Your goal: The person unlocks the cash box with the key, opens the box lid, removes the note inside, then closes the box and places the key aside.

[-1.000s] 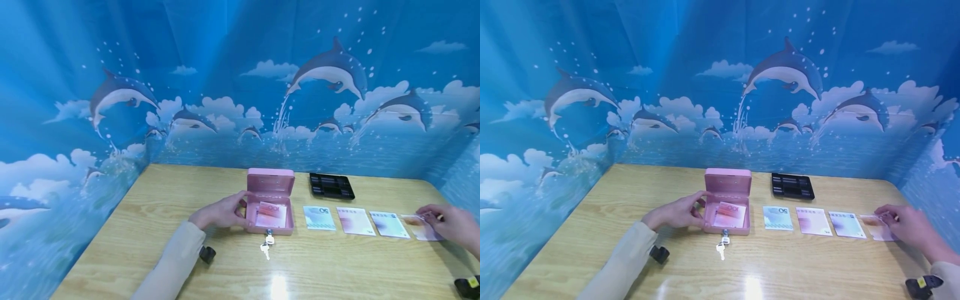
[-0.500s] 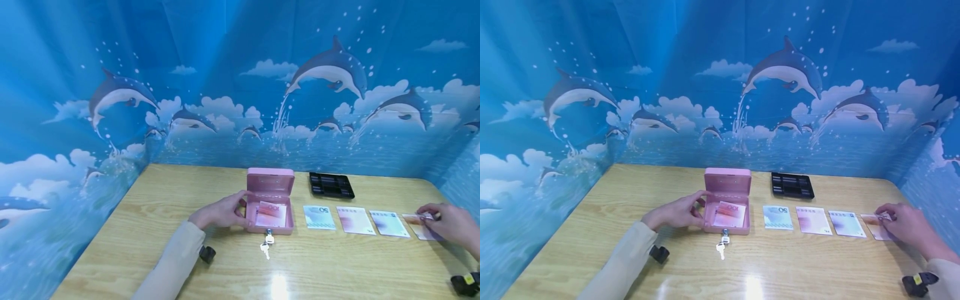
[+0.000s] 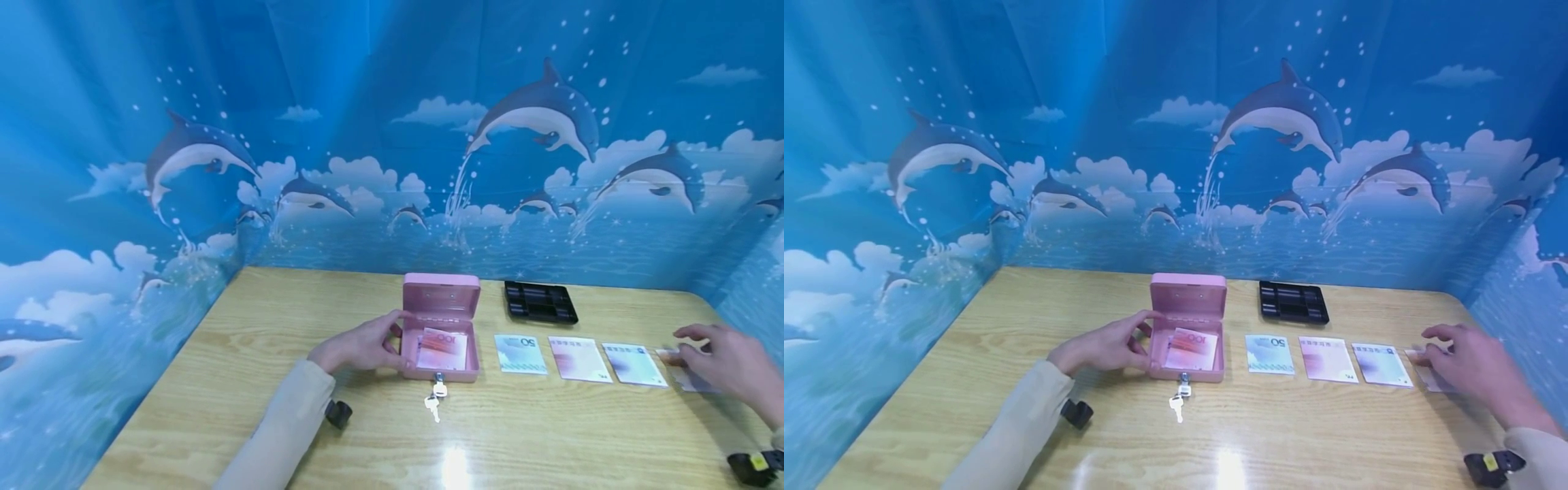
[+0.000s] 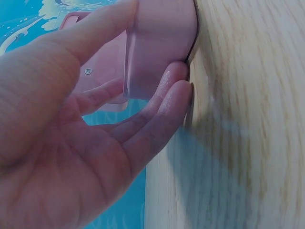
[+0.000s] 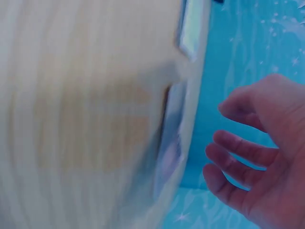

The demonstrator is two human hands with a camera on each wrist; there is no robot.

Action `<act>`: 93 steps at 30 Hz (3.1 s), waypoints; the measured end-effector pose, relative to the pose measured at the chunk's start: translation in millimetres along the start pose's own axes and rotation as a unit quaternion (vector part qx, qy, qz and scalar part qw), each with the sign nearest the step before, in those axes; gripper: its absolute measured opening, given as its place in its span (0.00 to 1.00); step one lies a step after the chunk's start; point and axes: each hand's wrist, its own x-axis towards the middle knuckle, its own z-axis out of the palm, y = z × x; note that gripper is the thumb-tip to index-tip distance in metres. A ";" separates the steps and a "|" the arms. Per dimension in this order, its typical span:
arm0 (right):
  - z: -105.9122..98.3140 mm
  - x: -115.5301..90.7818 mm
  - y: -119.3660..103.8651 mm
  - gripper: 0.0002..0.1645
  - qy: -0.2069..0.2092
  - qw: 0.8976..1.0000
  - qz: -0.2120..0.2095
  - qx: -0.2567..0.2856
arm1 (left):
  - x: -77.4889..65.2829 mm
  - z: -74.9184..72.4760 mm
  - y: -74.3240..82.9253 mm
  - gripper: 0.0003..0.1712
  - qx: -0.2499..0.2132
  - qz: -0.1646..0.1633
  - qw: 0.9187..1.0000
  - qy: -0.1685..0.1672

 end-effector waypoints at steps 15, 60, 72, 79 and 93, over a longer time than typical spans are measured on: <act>-4.8 -4.7 -47.9 0.25 0.018 0.996 -0.006 0.082 | 0.4 0.6 -1.6 0.53 0.006 -0.009 1.000 0.001; 0.8 -8.8 -199.5 0.13 0.008 0.961 -0.130 0.243 | -0.5 -0.8 0.7 0.53 0.004 -0.012 1.000 0.002; 10.2 -2.2 -232.5 0.13 -0.007 0.951 -0.166 0.259 | 2.8 -1.5 -1.1 0.53 0.001 -0.007 1.000 0.003; 16.8 -2.4 -248.2 0.14 -0.032 0.940 -0.190 0.282 | 1.9 -0.6 -1.3 0.54 -0.002 -0.012 1.000 0.001; 34.5 3.2 -278.3 0.18 -0.065 0.933 -0.225 0.275 | 1.1 -1.1 -1.9 0.53 0.005 -0.005 1.000 0.002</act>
